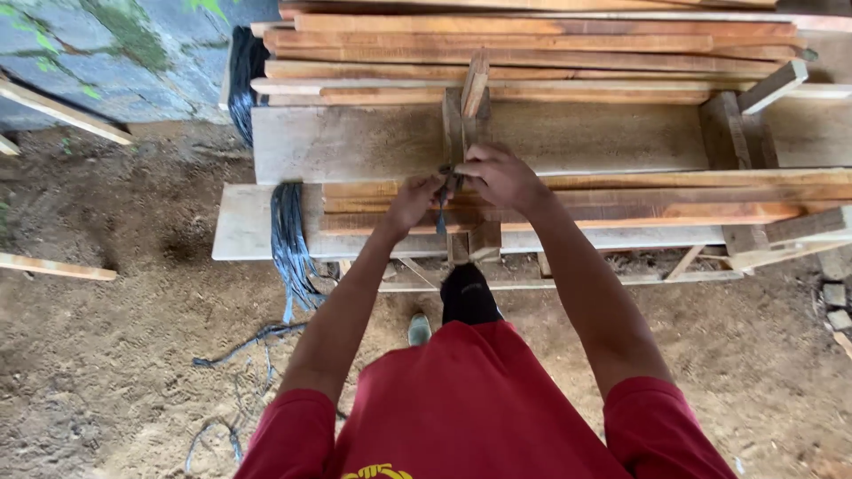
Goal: Bundling long thin wood planks together using black rubber straps on a workbench.
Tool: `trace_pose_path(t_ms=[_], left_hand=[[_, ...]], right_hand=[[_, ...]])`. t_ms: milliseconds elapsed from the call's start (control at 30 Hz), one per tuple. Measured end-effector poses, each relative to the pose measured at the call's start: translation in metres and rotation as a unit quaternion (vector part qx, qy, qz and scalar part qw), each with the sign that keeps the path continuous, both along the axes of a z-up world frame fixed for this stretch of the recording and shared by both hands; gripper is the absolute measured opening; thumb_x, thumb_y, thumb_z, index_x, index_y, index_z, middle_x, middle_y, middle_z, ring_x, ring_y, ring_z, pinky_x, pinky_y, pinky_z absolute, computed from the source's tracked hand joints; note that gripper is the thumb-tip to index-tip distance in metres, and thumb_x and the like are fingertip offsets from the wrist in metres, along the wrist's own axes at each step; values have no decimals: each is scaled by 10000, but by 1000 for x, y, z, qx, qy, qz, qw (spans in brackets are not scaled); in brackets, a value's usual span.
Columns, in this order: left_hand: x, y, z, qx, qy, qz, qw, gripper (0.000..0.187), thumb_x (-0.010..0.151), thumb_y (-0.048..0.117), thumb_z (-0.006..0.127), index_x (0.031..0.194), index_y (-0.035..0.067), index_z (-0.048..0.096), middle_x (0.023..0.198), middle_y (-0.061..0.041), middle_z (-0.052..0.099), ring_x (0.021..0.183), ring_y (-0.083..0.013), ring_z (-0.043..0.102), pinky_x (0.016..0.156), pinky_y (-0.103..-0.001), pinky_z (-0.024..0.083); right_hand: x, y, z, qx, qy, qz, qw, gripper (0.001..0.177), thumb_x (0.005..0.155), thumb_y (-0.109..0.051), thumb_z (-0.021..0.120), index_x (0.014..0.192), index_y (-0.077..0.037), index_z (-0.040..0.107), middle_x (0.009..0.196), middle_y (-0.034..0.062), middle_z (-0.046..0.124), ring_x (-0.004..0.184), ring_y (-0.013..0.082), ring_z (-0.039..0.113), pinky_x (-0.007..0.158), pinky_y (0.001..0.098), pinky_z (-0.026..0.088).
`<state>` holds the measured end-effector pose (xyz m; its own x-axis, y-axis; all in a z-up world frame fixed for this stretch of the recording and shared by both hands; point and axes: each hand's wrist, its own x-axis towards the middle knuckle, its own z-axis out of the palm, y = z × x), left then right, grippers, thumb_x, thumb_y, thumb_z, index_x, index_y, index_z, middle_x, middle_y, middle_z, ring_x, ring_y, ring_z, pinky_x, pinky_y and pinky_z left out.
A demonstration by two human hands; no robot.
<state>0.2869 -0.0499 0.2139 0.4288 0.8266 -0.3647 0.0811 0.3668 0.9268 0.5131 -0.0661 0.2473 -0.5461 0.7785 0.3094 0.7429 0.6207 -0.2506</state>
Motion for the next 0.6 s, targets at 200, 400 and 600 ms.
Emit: trace_pose_path(t_ms=[200,400,600], left_hand=[[9,28,-51,-22,5,18,1000,693,1038,672,521,1229,34,712,1146,-221,676,1101,-343,642,979,-511,537],[38,12,-7,11,-147,190,971,217,1060,387,626,970,191,653,982,49,693,1009,-107,607,983,-360,488],[22,14,2,156,52,200,966,328,1122,325,569,932,97,708,915,-69,734,782,-120,572,774,-411,515]], right_hand=[[6,35,-40,205,28,85,975,192,1054,-191,627,1181,-140,762,1118,42,553,835,212,635,798,396,542],[12,35,-14,8,158,96,983,229,933,-23,752,1143,-100,796,1104,96,632,922,282,690,839,443,548],[37,53,-23,-313,456,33,833,153,971,-94,754,1114,-62,796,1120,194,742,1051,323,718,984,472,529]])
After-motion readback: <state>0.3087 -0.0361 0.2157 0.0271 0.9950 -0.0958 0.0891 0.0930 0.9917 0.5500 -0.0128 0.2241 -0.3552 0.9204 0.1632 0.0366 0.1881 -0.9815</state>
